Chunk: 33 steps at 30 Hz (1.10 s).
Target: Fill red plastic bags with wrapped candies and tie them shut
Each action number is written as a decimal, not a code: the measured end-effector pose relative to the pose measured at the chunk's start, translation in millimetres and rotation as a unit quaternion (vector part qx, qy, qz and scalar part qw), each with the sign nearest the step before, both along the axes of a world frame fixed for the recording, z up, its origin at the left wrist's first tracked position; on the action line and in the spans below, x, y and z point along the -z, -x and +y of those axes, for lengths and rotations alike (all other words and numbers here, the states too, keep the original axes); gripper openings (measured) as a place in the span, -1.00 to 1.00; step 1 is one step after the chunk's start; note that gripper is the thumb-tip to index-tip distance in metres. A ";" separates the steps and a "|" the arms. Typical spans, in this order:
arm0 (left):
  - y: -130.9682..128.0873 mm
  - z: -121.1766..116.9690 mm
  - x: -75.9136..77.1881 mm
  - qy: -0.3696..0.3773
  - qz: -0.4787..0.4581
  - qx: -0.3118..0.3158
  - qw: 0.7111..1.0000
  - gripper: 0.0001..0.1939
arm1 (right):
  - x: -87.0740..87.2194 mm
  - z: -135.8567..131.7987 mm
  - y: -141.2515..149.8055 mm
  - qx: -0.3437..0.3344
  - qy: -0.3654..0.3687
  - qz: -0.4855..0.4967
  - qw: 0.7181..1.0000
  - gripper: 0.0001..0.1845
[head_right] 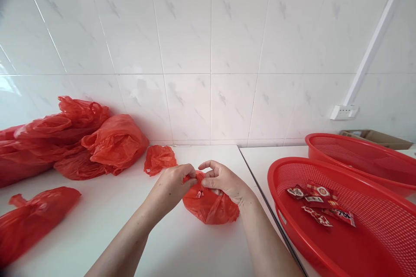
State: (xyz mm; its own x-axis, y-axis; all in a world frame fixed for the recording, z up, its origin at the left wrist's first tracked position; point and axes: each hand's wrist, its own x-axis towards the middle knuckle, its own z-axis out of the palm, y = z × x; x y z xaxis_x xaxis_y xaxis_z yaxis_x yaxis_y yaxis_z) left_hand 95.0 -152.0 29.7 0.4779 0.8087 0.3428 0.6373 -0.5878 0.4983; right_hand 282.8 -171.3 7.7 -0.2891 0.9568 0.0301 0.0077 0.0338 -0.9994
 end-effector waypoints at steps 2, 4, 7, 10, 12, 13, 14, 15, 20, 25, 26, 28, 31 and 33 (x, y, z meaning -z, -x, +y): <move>0.0 -0.3 -0.4 -0.011 0.006 0.000 1.000 -0.86 | -1.0 -0.7 2.9 0.016 -0.003 -0.046 0.999 -0.68; -0.1 -1.0 -0.6 -0.021 0.014 0.004 1.000 -0.85 | -0.9 -1.0 6.2 0.043 -0.020 -0.101 0.994 -0.82; -0.9 -1.2 0.5 -0.034 0.032 0.008 0.999 -0.84 | 0.8 -0.8 9.5 0.073 -0.034 -0.163 0.983 -0.90; -2.4 0.4 2.8 -0.048 0.036 0.010 0.998 -0.84 | 1.8 -0.1 9.9 0.089 -0.033 -0.167 0.981 -0.80; -3.8 1.9 4.4 -0.058 0.024 0.017 0.998 -0.85 | 2.4 1.8 8.9 0.100 -0.042 -0.118 0.987 -0.76; -4.6 2.3 5.1 -0.063 0.017 0.023 0.998 -0.85 | 3.3 3.7 7.9 0.104 -0.043 -0.078 0.991 -0.75; -5.2 2.3 5.8 -0.070 0.011 0.030 0.997 -0.85 | 4.9 6.6 6.4 0.110 -0.039 -0.033 0.993 -0.74; -5.7 1.7 6.8 -0.078 0.007 0.040 0.996 -0.84 | 7.7 10.5 4.3 0.129 -0.029 0.007 0.991 -0.72; 0.2 -10.9 18.3 -0.080 0.026 0.115 0.990 -0.77 | 41.3 39.4 -21.5 0.334 0.003 0.028 0.942 -0.72; 21.4 -25.6 27.9 0.050 0.098 0.195 0.974 -0.77 | 87.1 55.3 -59.5 0.416 0.019 -0.020 0.909 -0.82; 25.2 -26.4 27.7 0.081 0.104 0.201 0.971 -0.79 | 93.9 56.3 -64.5 0.413 0.020 -0.020 0.910 -0.83; 30.1 -25.3 25.8 0.136 0.083 0.202 0.966 -0.85 | 104.5 57.6 -70.6 0.398 0.016 -0.009 0.917 -0.80; 28.0 -18.0 24.3 0.174 0.003 0.193 0.966 -0.93 | 115.0 59.4 -72.9 0.384 0.006 0.028 0.923 -0.66; 20.3 -10.7 27.8 0.162 -0.043 0.169 0.971 -0.73 | 119.9 60.2 -72.6 0.383 0.006 0.051 0.922 -0.61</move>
State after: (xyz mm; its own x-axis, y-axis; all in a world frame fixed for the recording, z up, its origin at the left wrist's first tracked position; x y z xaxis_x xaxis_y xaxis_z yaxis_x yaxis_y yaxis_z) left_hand 74.7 -162.7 2.0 0.7161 0.6821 0.1481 0.3820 -0.5606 0.7347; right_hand 355.4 -111.1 -112.2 0.4755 0.8797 0.0089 -0.0681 0.0469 -0.9966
